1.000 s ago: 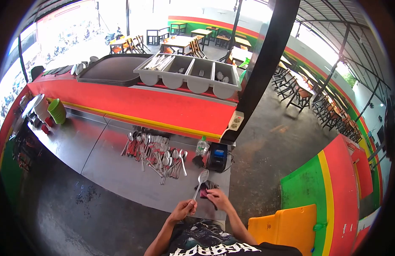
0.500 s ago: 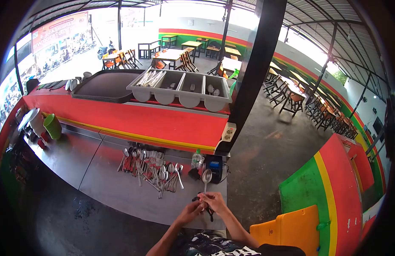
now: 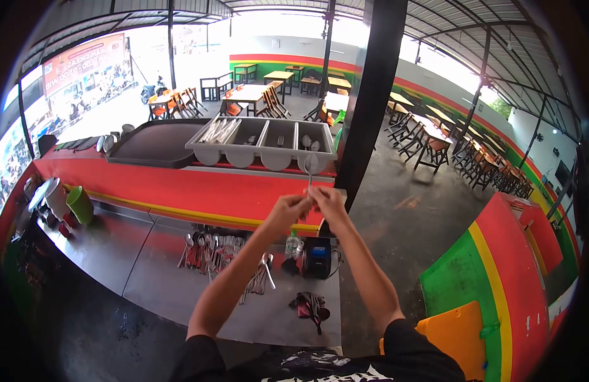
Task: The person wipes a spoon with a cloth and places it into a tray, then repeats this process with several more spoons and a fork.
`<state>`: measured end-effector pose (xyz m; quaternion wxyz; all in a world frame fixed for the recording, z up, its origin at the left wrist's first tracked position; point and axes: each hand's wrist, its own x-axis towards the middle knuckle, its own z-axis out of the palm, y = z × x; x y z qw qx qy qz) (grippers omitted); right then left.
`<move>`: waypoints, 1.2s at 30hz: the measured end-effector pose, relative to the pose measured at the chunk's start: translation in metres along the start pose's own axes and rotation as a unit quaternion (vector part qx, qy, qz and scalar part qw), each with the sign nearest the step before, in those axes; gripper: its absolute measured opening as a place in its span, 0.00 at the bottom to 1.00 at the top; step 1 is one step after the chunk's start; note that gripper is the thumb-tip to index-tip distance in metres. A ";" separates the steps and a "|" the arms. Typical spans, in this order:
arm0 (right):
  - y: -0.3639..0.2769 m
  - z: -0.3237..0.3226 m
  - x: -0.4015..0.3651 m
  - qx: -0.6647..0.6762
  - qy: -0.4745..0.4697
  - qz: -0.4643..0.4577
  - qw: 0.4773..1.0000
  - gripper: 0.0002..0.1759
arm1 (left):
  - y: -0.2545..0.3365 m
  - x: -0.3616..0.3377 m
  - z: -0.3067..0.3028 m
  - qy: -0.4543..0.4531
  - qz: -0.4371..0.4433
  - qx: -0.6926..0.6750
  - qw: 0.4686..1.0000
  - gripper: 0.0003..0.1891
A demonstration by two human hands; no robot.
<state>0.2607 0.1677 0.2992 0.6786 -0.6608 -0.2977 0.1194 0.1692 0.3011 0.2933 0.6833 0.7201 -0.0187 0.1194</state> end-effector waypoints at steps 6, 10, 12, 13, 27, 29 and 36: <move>-0.012 -0.020 0.105 0.078 0.017 0.109 0.991 0.14 | 0.032 0.098 -0.028 0.033 -0.092 -0.052 0.994 0.18; -0.003 -0.021 0.132 0.175 0.028 0.162 0.971 0.14 | 0.032 0.132 -0.036 0.024 -0.110 -0.066 0.991 0.24; 0.001 -0.023 0.135 0.162 0.012 0.159 0.974 0.16 | 0.030 0.137 -0.035 0.034 -0.123 -0.058 0.990 0.25; 0.006 -0.024 0.131 0.156 0.005 0.160 0.975 0.17 | 0.027 0.135 -0.033 0.039 -0.133 -0.054 0.989 0.26; 0.300 0.006 -0.153 -0.320 -0.022 0.030 0.947 0.23 | -0.293 -0.089 0.009 0.187 -0.154 0.303 0.922 0.18; 0.295 0.011 -0.235 -0.472 -0.054 0.055 0.878 0.34 | -0.333 -0.145 0.010 0.208 -0.218 0.253 0.919 0.17; 0.305 0.020 -0.297 -0.490 -0.048 0.066 0.868 0.42 | -0.365 -0.200 0.017 0.216 -0.311 0.342 0.860 0.21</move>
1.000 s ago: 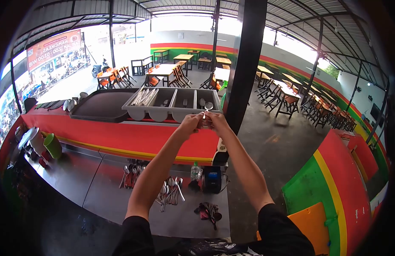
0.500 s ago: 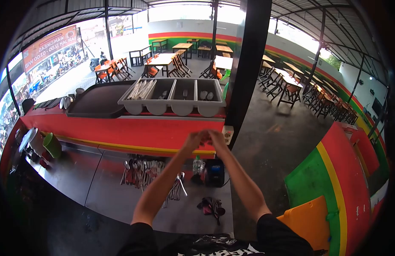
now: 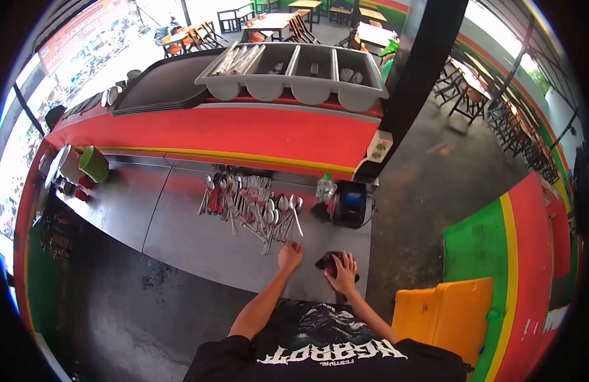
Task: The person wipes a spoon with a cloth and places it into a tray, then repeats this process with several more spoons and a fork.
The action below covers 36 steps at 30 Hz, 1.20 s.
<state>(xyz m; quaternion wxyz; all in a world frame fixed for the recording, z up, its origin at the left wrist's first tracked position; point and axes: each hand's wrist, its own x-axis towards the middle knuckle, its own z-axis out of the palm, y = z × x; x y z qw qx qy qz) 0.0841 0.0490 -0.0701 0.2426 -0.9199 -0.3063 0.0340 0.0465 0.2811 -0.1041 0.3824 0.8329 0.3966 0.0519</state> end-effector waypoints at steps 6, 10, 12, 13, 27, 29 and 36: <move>0.009 0.010 0.019 -0.008 -0.021 0.009 1.000 0.40 | 0.044 0.017 -0.007 0.055 -0.005 0.076 0.996 0.24; 0.010 0.013 0.017 -0.002 -0.024 0.020 1.000 0.41 | 0.055 0.038 -0.007 0.007 -0.055 0.094 0.994 0.21; 0.013 0.013 0.016 0.002 -0.021 0.019 1.000 0.41 | 0.054 0.050 -0.004 -0.002 -0.060 0.113 0.992 0.18; 0.013 0.013 0.015 0.003 -0.018 0.014 1.000 0.41 | 0.057 0.047 -0.009 -0.009 -0.033 0.111 0.993 0.17; -0.027 -0.012 0.005 0.284 0.096 0.149 0.942 0.25 | -0.012 -0.083 0.011 -0.138 0.036 -0.346 0.927 0.07; -0.046 -0.038 0.002 0.310 0.063 0.115 0.941 0.25 | -0.016 -0.106 0.022 -0.126 0.036 -0.359 0.924 0.08; -0.049 -0.052 -0.030 0.254 0.018 -0.103 0.962 0.20 | -0.018 -0.154 0.045 -0.105 0.111 -0.387 0.909 0.14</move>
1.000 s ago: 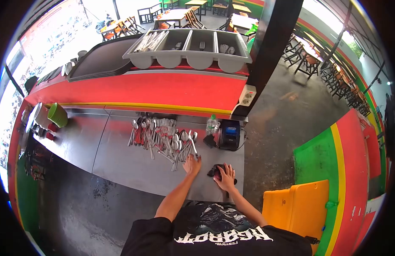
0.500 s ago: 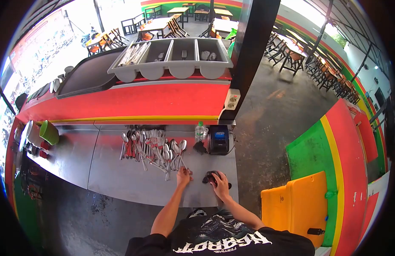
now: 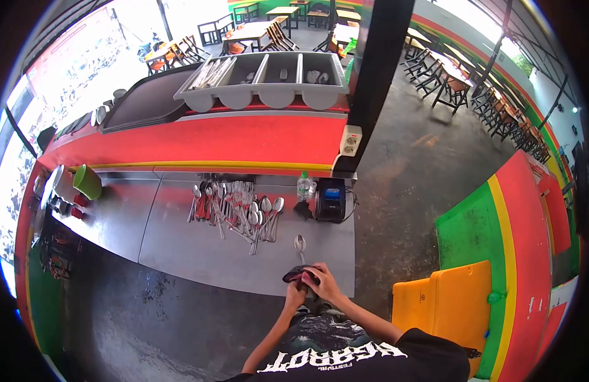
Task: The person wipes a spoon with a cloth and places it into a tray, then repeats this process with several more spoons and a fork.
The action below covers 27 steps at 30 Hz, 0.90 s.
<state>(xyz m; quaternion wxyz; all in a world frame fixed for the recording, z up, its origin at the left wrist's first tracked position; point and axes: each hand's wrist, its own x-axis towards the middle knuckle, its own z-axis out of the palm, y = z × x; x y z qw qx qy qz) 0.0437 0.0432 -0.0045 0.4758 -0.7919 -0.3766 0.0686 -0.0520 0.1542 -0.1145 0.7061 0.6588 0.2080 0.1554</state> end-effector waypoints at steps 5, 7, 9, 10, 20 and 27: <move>-0.019 -0.035 -0.002 0.009 0.086 0.017 0.996 0.18 | 0.058 -0.021 0.006 -0.151 -0.085 0.015 0.985 0.13; -0.017 -0.046 0.000 -0.002 0.136 0.023 0.990 0.18 | 0.083 -0.021 0.012 -0.223 -0.092 0.026 0.970 0.10; -0.008 -0.053 -0.003 -0.019 0.174 0.039 0.984 0.18 | 0.104 -0.028 0.019 -0.251 -0.107 0.007 0.962 0.09; -0.007 -0.059 -0.006 -0.036 0.189 0.035 0.981 0.18 | 0.113 -0.034 0.023 -0.266 -0.116 -0.003 0.957 0.09; 0.023 -0.099 -0.034 -0.069 0.323 0.073 0.941 0.18 | 0.125 -0.101 0.050 -0.292 -0.157 -0.015 0.943 0.10; 0.064 -0.106 -0.057 0.065 0.360 0.206 0.907 0.21 | 0.113 -0.139 0.075 -0.172 -0.123 -0.086 0.974 0.10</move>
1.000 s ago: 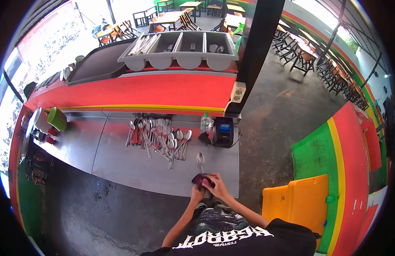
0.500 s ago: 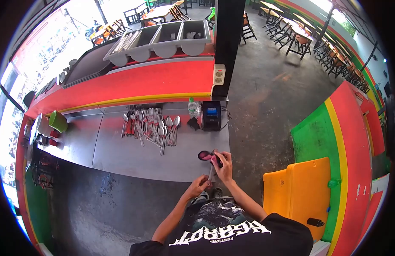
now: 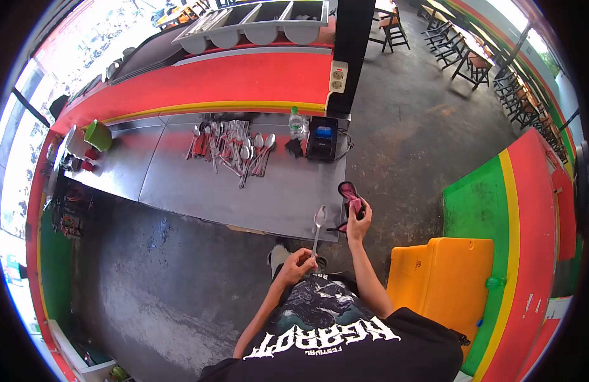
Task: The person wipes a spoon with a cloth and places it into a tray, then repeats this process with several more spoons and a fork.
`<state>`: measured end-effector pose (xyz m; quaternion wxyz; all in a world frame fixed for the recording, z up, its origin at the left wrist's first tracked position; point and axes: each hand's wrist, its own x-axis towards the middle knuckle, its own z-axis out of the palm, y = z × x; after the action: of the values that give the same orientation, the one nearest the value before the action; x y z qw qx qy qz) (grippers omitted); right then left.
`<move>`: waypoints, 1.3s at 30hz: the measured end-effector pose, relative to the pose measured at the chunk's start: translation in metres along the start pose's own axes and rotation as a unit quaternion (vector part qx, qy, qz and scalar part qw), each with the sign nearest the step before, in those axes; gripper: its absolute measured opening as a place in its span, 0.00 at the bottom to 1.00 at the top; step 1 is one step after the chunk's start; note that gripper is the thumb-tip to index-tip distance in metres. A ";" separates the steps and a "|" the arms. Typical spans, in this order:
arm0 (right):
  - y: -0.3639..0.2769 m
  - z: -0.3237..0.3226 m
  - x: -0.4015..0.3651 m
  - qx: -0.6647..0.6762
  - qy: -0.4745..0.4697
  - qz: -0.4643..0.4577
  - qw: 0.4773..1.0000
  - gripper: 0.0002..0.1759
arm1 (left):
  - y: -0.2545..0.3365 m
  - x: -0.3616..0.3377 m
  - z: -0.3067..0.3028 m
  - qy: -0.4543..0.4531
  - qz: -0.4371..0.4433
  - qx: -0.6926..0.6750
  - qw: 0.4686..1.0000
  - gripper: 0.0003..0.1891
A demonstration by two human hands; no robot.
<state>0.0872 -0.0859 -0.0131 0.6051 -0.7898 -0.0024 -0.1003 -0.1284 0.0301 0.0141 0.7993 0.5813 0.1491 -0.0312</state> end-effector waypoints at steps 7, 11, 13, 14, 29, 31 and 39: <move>-0.069 -0.009 -0.011 0.131 -0.213 -0.083 0.965 0.21 | 0.010 0.020 -0.012 0.085 0.040 0.061 0.994 0.11; -0.097 -0.023 -0.041 0.095 -0.405 -0.209 0.885 0.18 | 0.031 0.023 -0.027 0.098 0.058 0.097 0.989 0.09; -0.098 -0.021 -0.052 0.090 -0.458 -0.223 0.856 0.17 | 0.042 0.024 -0.032 0.124 0.104 0.130 0.978 0.10; -0.094 -0.020 -0.058 0.090 -0.460 -0.213 0.857 0.17 | 0.047 0.021 -0.033 0.122 0.130 0.167 0.970 0.11; -0.064 -0.032 -0.040 -0.021 -0.188 -0.164 0.968 0.18 | 0.056 -0.019 -0.014 -0.084 -0.048 0.159 0.983 0.13; -0.062 -0.035 -0.036 -0.044 -0.131 -0.158 0.978 0.16 | 0.054 -0.024 -0.010 -0.098 -0.054 0.146 0.983 0.13; -0.008 -0.047 -0.019 0.270 -0.101 0.242 0.927 0.13 | 0.036 -0.023 0.013 -0.060 -0.043 0.098 0.992 0.17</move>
<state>0.0606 -0.1264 0.0028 0.7976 -0.5794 0.1004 0.1341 -0.1396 0.0271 0.0572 0.7440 0.6469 0.1216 -0.1146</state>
